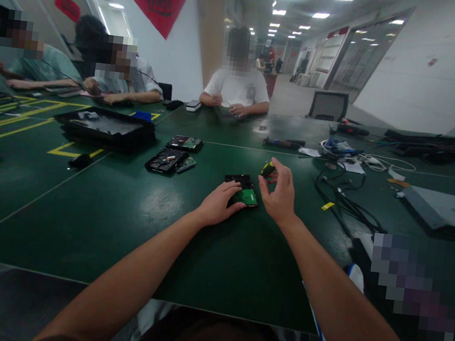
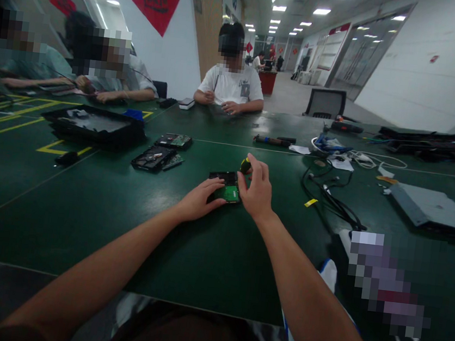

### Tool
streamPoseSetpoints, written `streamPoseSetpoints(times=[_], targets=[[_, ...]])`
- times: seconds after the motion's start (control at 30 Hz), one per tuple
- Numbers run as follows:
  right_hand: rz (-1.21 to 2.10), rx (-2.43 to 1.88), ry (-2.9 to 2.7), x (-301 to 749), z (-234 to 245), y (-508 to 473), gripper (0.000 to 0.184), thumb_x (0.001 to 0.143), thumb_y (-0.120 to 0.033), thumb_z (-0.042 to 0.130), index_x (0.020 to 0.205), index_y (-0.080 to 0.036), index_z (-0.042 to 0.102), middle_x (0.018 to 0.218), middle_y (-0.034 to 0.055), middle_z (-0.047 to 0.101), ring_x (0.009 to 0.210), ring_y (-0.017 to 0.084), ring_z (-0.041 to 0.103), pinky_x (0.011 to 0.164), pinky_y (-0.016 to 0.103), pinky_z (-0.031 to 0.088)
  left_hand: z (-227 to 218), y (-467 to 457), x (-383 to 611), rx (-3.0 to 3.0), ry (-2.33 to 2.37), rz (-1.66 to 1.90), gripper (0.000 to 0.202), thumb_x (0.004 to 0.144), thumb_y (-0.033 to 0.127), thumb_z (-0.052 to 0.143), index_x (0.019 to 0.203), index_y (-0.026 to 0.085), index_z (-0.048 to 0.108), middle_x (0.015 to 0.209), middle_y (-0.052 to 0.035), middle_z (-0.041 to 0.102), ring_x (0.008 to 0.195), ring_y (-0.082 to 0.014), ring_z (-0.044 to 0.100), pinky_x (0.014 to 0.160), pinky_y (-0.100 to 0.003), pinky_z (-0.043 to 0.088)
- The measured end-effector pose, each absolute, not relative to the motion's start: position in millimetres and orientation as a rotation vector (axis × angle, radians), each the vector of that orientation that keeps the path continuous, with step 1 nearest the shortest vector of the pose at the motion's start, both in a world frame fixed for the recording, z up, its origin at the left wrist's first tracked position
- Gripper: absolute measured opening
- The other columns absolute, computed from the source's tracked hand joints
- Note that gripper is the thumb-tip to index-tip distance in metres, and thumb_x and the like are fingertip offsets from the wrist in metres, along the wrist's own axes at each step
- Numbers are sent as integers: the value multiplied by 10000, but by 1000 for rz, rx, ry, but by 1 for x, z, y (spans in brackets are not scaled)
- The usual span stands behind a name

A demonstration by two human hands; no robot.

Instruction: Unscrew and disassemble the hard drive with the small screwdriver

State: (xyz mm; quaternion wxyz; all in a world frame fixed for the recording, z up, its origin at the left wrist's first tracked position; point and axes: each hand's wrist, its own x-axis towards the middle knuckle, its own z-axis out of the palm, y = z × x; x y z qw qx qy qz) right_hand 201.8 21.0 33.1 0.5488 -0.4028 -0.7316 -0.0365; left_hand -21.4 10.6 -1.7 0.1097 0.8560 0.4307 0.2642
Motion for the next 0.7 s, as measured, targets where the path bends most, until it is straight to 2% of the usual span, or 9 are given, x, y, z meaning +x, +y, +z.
streamPoseSetpoints(times=[0.23,0.4,0.53,0.7], targets=[[-56,-932,-1742,201,32,22,669,973,-227,550,1586,-316,299,1364,126,522,1078,261,630,889,481,633,0,9,-22,2509,1257,778,585,963,504,602,1415,134,567,1523,-155,544,1472,-283,439,1247,-452,339],[-67,-962,-1726,202,33,21,654,955,-275,606,1559,-313,356,1319,119,520,1048,264,617,817,467,651,-1,10,-22,2509,1255,778,570,957,500,610,1422,175,561,1532,-146,539,1473,-294,441,1242,-501,338],[-61,-945,-1754,202,33,21,692,968,-244,564,1600,-321,292,1367,130,506,1141,289,606,916,515,628,0,10,-21,2507,1251,787,565,957,499,610,1411,165,570,1525,-147,545,1468,-291,448,1246,-496,334],[-51,-974,-1746,202,33,21,677,971,-256,567,1592,-338,307,1332,116,522,1017,256,645,890,507,636,1,9,-21,2506,1259,771,571,952,508,613,1411,171,570,1525,-147,543,1474,-294,441,1242,-496,342]])
